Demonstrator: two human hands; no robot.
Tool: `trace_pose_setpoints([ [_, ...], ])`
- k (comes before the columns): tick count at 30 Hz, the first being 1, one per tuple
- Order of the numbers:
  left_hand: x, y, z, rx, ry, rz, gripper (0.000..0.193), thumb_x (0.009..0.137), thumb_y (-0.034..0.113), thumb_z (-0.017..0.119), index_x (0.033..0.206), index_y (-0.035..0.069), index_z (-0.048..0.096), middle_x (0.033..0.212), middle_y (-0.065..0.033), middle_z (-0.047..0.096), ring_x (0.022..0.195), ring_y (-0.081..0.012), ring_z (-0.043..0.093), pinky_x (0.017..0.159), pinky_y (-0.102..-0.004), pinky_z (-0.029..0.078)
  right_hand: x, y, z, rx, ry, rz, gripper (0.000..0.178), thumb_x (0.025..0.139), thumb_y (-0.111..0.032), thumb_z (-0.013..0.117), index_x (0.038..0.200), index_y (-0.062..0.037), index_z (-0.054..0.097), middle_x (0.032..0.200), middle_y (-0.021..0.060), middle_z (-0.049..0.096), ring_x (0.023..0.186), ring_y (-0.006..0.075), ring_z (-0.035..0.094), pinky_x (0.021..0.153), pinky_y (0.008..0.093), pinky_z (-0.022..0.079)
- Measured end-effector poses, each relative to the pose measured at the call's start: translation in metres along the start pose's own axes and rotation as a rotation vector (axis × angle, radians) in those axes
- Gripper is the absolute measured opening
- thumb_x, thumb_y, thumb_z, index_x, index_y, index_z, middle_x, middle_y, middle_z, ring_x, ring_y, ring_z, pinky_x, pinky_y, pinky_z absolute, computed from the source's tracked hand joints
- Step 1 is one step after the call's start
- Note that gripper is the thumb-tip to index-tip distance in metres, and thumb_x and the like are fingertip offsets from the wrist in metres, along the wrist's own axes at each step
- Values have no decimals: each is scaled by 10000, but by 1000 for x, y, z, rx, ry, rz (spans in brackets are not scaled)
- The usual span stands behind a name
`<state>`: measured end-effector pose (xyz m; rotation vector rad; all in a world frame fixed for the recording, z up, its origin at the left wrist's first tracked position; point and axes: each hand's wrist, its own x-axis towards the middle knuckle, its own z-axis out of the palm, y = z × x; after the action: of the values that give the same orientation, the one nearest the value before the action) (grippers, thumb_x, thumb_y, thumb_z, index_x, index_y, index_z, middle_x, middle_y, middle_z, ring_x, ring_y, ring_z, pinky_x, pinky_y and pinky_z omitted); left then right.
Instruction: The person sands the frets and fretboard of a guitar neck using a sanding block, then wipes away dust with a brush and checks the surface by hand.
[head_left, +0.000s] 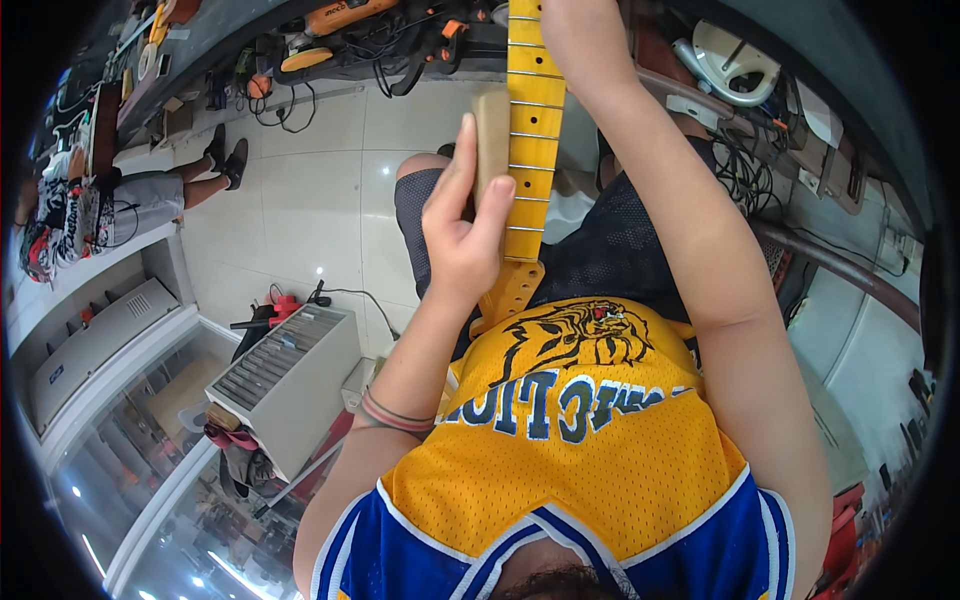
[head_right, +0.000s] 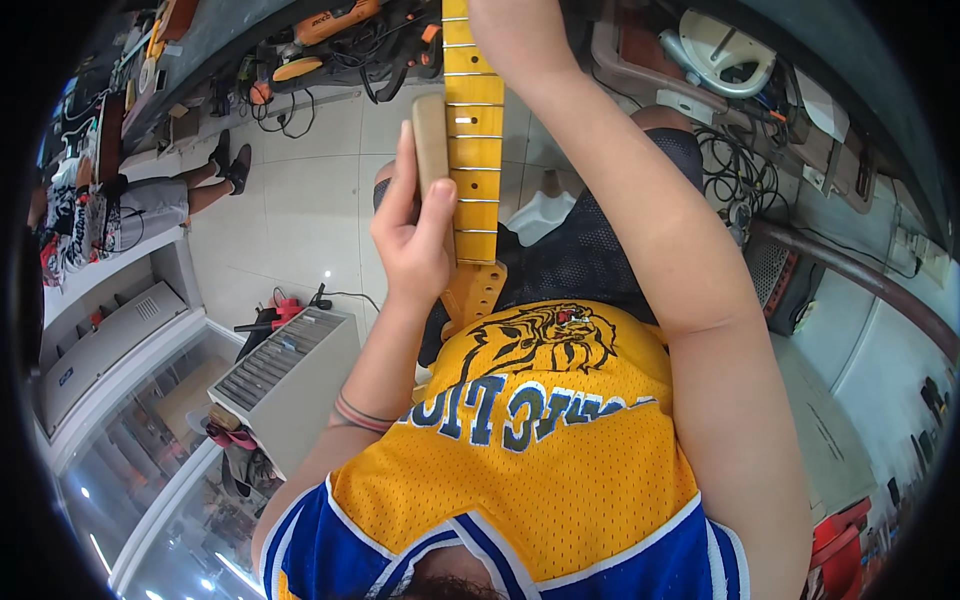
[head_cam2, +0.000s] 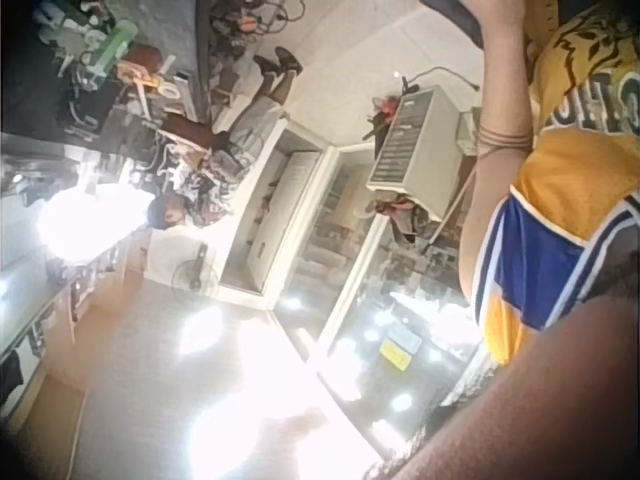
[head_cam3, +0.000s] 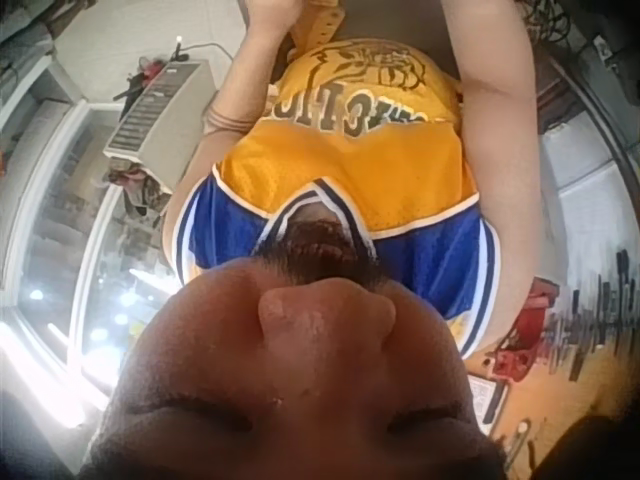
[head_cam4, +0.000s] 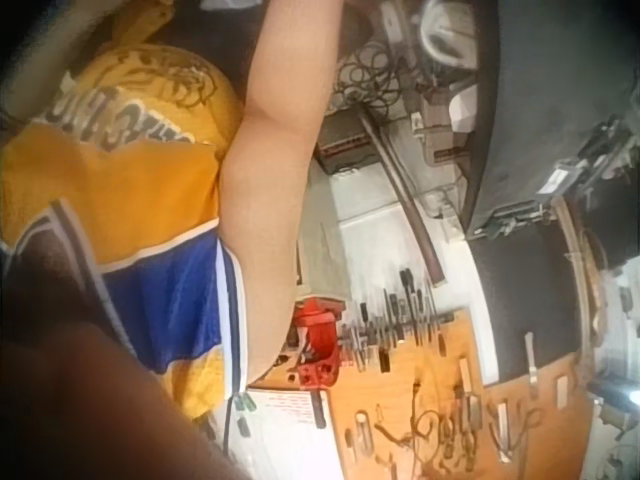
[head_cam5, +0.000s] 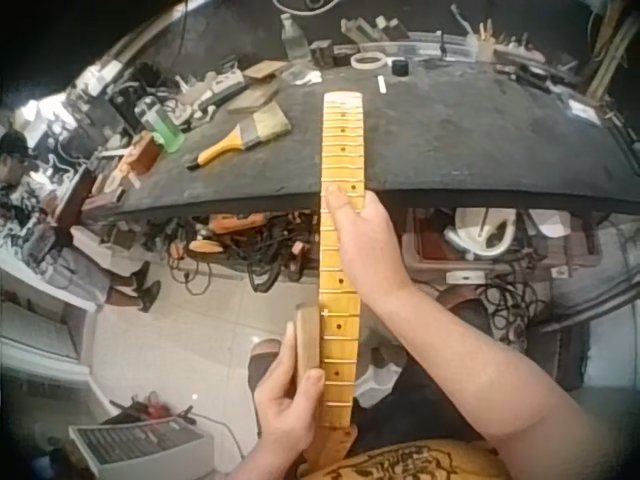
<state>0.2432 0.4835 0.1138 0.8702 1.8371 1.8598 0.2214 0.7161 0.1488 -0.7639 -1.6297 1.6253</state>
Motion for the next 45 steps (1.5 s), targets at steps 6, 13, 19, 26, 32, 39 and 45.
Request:
trace_pose_setpoints([
  [6, 127, 32, 20, 137, -83, -78, 639, 1083, 105, 643, 1651, -87, 423, 1479, -202, 687, 1370, -192, 620, 1172, -337, 456, 6, 16, 8, 24, 16, -96, 437, 1150, -378, 606, 1189, 53, 669, 1010, 121, 734, 941, 214, 679, 880, 390, 546],
  [13, 22, 10, 8, 65, -18, -7, 637, 1084, 108, 633, 1652, -90, 422, 1498, -196, 672, 1332, -179, 630, 1145, -313, 462, 3, 5, -3, 60, -17, 66, 416, 1149, -378, 612, 1163, 35, 660, 941, 95, 704, 871, 200, 665, 824, 375, 542],
  [19, 77, 14, 20, 64, 24, 55, 619, 1094, 149, 642, 1648, -63, 464, 1353, -108, 729, 1158, -122, 643, 1036, -266, 499, 3, 7, 4, 26, 22, -47, 413, 1146, -370, 617, 1158, 40, 661, 939, 90, 700, 878, 213, 672, 835, 388, 543],
  [26, 85, 11, 20, 7, -24, 51, 615, 1085, 125, 640, 1663, 0, 472, 1228, -106, 739, 1058, -88, 633, 948, -274, 539, 7, 11, 0, 89, 39, -66, 415, 1147, -368, 615, 1143, 43, 669, 940, 92, 706, 872, 223, 673, 835, 395, 543],
  [32, 9, 8, 6, -19, 23, -67, 630, 1083, 118, 632, 1656, -61, 440, 1463, -159, 699, 1292, -146, 640, 1122, -302, 483, 2, 5, 0, 33, -34, -5, 416, 1146, -370, 615, 1156, 41, 678, 953, 97, 725, 844, 194, 660, 798, 378, 538],
  [39, 118, 28, 26, -174, 17, 29, 593, 1108, 94, 621, 1640, -99, 444, 1501, -175, 656, 1278, -170, 637, 1076, -286, 506, -1, 4, 14, 186, -10, -19, 403, 1154, -353, 604, 1177, 40, 688, 951, 73, 723, 846, 172, 663, 799, 352, 549],
  [45, -19, -5, -6, -11, -48, -43, 660, 1096, 63, 600, 1691, -82, 352, 1590, -189, 594, 1392, -192, 605, 1195, -331, 448, 3, 6, -3, 79, -30, -4, 401, 1155, -362, 605, 1168, 32, 681, 931, 59, 700, 820, 160, 637, 776, 334, 533],
])
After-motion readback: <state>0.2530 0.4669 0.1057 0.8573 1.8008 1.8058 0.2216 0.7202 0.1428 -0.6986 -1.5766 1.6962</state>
